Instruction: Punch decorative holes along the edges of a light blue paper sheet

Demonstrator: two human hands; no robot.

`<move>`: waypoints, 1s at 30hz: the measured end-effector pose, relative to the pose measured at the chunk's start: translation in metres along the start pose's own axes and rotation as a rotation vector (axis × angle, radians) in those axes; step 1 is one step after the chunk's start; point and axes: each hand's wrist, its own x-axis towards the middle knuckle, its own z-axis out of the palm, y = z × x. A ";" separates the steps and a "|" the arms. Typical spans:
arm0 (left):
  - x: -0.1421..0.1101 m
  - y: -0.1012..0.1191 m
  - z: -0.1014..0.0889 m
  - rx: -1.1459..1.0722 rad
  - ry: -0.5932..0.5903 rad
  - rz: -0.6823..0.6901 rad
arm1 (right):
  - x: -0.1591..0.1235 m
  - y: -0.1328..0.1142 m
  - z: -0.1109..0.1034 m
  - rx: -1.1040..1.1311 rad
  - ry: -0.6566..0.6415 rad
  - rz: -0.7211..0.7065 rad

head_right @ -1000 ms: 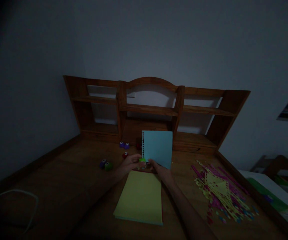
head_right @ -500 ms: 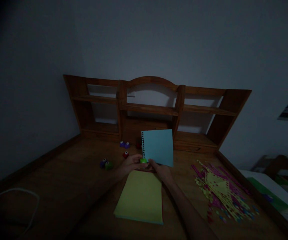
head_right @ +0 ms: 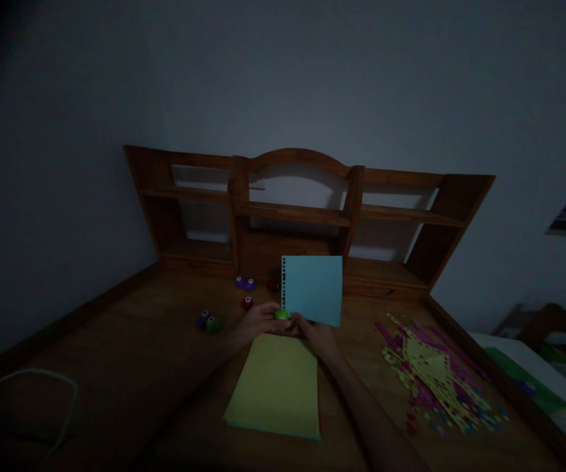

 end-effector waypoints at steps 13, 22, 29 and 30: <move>-0.001 0.000 -0.001 -0.007 -0.019 -0.003 | -0.003 -0.004 0.000 -0.006 -0.034 0.058; 0.000 -0.002 -0.001 -0.028 -0.027 0.006 | -0.003 -0.007 -0.001 0.002 -0.024 0.040; 0.000 -0.002 -0.002 -0.018 -0.042 0.015 | -0.005 -0.008 -0.001 0.043 -0.066 0.033; 0.000 -0.003 -0.002 -0.015 -0.039 0.015 | -0.005 -0.008 -0.001 0.025 -0.052 0.031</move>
